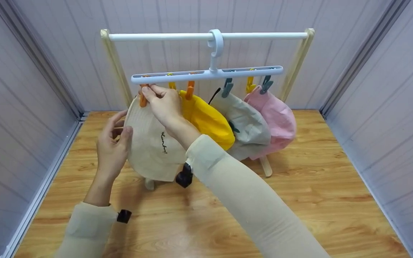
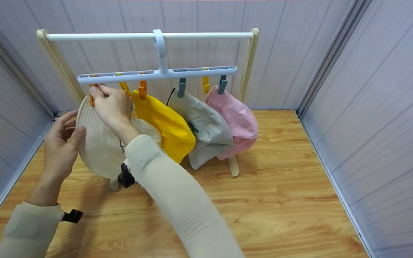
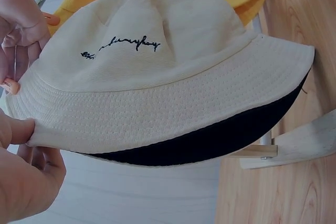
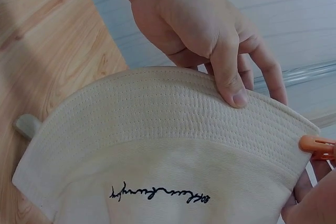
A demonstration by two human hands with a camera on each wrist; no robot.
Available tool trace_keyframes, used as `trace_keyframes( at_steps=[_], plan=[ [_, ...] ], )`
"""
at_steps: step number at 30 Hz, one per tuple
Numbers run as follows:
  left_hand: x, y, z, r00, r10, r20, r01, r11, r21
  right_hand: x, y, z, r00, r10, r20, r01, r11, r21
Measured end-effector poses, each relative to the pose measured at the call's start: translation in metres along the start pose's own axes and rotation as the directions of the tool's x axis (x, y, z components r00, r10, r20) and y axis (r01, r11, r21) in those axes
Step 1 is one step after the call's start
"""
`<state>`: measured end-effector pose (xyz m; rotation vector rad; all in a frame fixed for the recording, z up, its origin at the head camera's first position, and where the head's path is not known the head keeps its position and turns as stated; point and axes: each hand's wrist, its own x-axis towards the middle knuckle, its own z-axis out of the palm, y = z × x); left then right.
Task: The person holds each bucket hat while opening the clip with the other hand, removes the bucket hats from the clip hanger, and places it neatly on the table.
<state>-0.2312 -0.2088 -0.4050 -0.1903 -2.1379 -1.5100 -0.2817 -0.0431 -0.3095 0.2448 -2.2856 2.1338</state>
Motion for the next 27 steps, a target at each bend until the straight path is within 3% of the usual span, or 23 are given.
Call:
trace_keyframes(
  at_steps=[10,27],
  plan=[
    [-0.0006,-0.0017,-0.0008,1.0,0.019,-0.001,-0.019,1.0,-0.007,0.0016,-0.0018,0.0032,0.999,0.015,-0.031,-0.014,0.999,0.031],
    [-0.0064,-0.0049,-0.0081,1.0,-0.013,-0.01,0.013,1.0,-0.025,-0.0006,-0.0014,-0.0002,1.0,0.017,0.017,-0.018,0.997,0.07]
  ],
)
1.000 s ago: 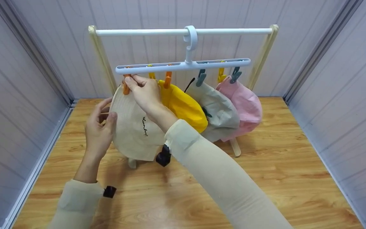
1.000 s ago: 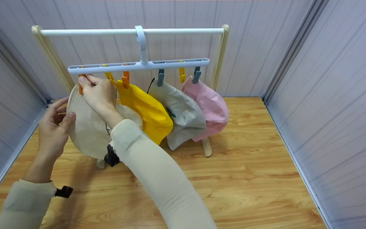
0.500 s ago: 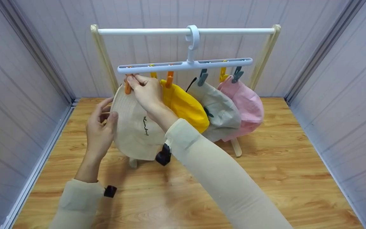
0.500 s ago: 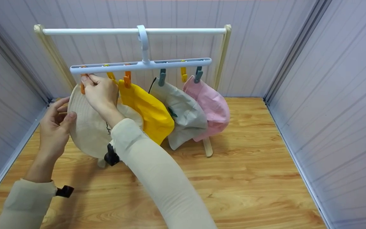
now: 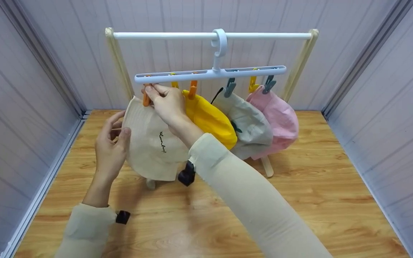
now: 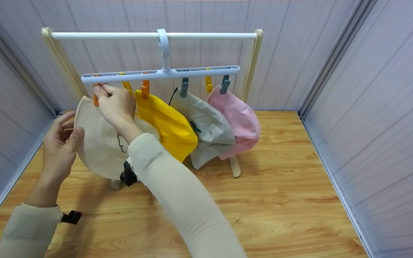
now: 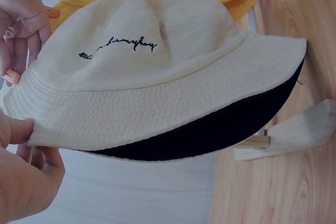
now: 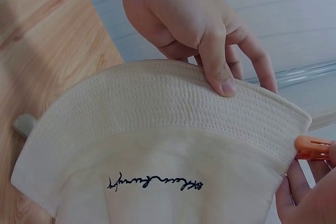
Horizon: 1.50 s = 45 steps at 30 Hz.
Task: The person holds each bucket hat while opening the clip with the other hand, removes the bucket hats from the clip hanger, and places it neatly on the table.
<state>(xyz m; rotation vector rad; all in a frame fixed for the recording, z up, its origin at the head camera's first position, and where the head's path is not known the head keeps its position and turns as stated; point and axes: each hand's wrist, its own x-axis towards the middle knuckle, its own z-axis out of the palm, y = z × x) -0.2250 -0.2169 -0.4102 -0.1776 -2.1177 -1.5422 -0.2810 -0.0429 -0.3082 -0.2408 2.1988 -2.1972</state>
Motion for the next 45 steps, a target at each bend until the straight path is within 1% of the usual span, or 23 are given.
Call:
trace_keyframes(
  at_steps=[5,8,14,21,28,32,35,37,45],
  plan=[
    [-0.001,-0.001,-0.002,1.0,-0.008,-0.005,0.008,1.0,-0.001,0.002,0.0,0.001,1.0,0.013,0.019,-0.014,0.999,0.045],
    [-0.002,-0.002,-0.005,1.0,-0.01,-0.001,0.01,1.0,-0.005,0.002,0.0,0.001,1.0,0.012,0.02,-0.013,0.999,0.042],
    [-0.005,-0.005,-0.008,0.999,-0.033,-0.002,0.033,0.999,0.006,0.002,0.0,-0.001,1.0,0.005,0.03,-0.004,1.0,-0.026],
    [-0.006,-0.007,-0.009,1.0,-0.017,-0.01,0.017,1.0,0.007,0.002,0.001,-0.005,0.997,-0.031,0.072,0.04,0.991,-0.13],
    [-0.007,-0.009,-0.01,1.0,-0.028,-0.008,0.028,1.0,-0.014,0.002,0.005,-0.011,0.983,-0.098,0.156,0.126,0.975,-0.184],
    [-0.008,-0.01,-0.011,0.999,-0.026,-0.02,0.026,0.999,-0.023,0.003,0.008,-0.014,0.976,-0.105,0.191,0.138,0.976,-0.166],
    [-0.009,-0.012,-0.011,0.999,-0.016,-0.028,0.015,0.999,-0.04,0.004,0.011,-0.015,0.972,-0.114,0.206,0.141,0.982,-0.124],
    [-0.01,-0.012,-0.011,0.999,-0.008,-0.036,0.007,0.999,-0.045,0.004,0.013,-0.017,0.969,-0.122,0.214,0.149,0.982,-0.115],
    [-0.013,-0.013,-0.012,0.998,-0.003,-0.061,-0.001,0.998,-0.064,0.001,0.019,-0.032,0.949,-0.162,0.27,0.211,0.963,-0.166]
  ],
)
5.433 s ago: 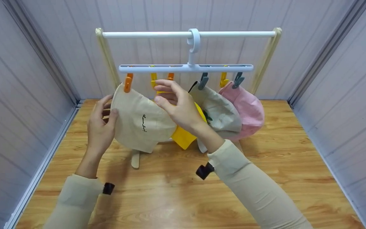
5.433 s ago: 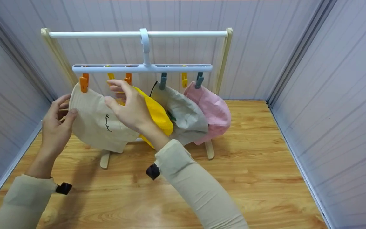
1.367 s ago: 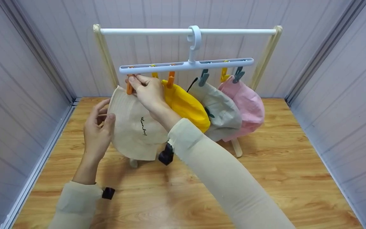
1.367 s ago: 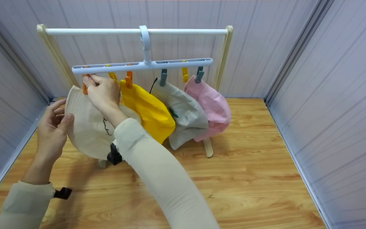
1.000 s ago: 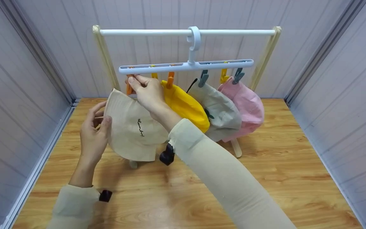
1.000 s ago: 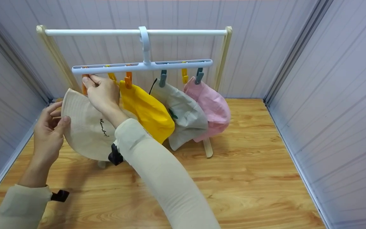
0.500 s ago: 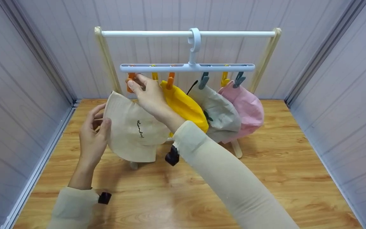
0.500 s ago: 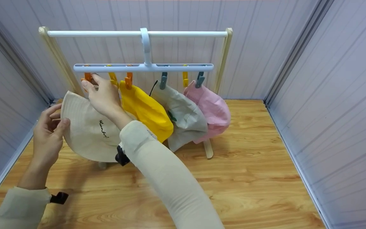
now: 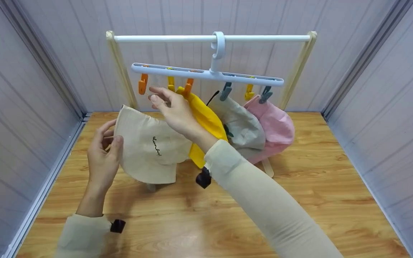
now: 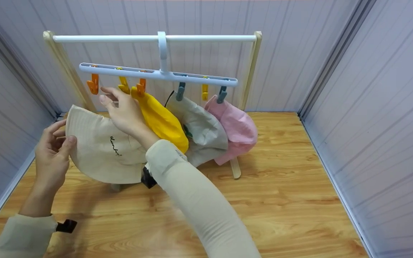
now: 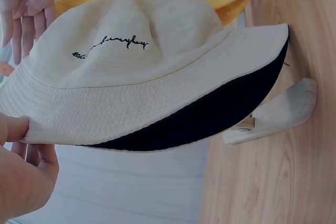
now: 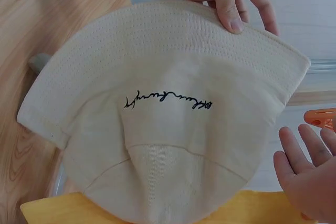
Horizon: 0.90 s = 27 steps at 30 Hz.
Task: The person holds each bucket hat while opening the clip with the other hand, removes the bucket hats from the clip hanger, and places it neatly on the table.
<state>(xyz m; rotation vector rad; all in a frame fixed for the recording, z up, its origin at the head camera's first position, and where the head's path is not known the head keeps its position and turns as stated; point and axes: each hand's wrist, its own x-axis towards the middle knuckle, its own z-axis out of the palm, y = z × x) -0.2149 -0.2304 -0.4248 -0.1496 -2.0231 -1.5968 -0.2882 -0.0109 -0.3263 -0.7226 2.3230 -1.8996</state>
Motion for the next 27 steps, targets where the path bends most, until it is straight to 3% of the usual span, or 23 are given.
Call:
trace_keyframes(
  at_steps=[14,27],
  plan=[
    [-0.005,0.015,-0.004,0.999,-0.037,0.004,0.037,0.999,-0.024,-0.031,0.016,-0.033,0.994,-0.095,-0.056,0.087,0.988,-0.129],
    [-0.008,0.027,-0.005,0.998,-0.052,-0.022,0.052,0.998,-0.029,-0.075,0.064,-0.05,0.98,-0.163,-0.118,0.149,0.981,-0.126]
  ],
)
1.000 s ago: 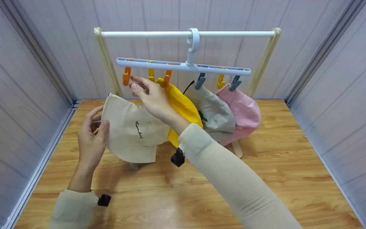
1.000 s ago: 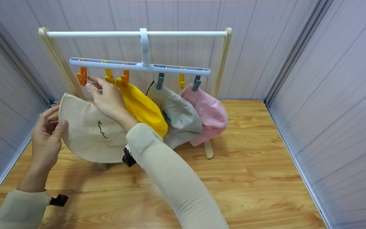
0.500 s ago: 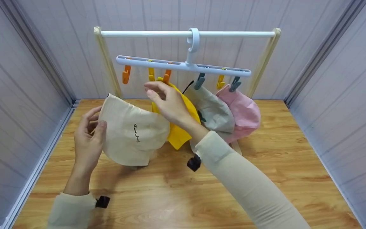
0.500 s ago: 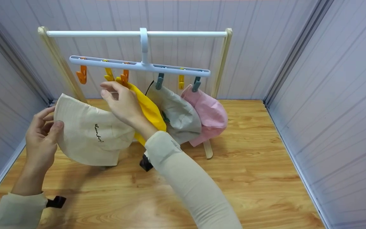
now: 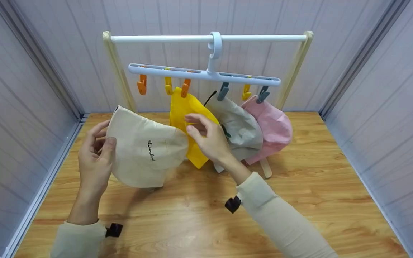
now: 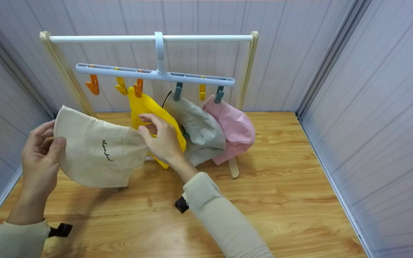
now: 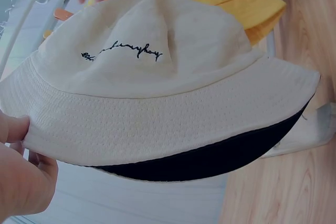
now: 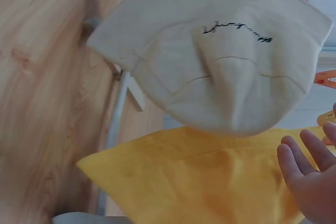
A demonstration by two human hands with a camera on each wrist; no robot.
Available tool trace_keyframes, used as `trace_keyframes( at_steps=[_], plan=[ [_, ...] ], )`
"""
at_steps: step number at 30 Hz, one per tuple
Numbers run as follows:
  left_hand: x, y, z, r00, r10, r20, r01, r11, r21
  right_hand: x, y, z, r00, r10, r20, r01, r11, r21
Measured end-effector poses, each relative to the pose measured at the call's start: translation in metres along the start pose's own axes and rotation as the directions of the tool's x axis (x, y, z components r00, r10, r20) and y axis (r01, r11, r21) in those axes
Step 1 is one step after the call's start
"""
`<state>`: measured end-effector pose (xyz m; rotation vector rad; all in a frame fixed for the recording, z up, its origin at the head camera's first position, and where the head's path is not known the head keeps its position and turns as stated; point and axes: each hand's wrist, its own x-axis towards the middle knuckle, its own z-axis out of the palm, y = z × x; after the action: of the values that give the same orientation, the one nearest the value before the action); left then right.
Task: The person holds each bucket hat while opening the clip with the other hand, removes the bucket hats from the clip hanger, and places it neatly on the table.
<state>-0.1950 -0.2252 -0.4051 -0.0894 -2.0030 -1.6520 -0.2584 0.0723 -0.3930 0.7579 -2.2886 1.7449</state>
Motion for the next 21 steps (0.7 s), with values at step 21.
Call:
trace_keyframes(
  at_steps=[21],
  plan=[
    [-0.004,0.001,-0.003,0.998,-0.043,-0.042,0.035,0.985,-0.17,-0.052,0.047,0.021,0.99,0.12,-0.069,-0.112,0.987,0.114]
  ],
)
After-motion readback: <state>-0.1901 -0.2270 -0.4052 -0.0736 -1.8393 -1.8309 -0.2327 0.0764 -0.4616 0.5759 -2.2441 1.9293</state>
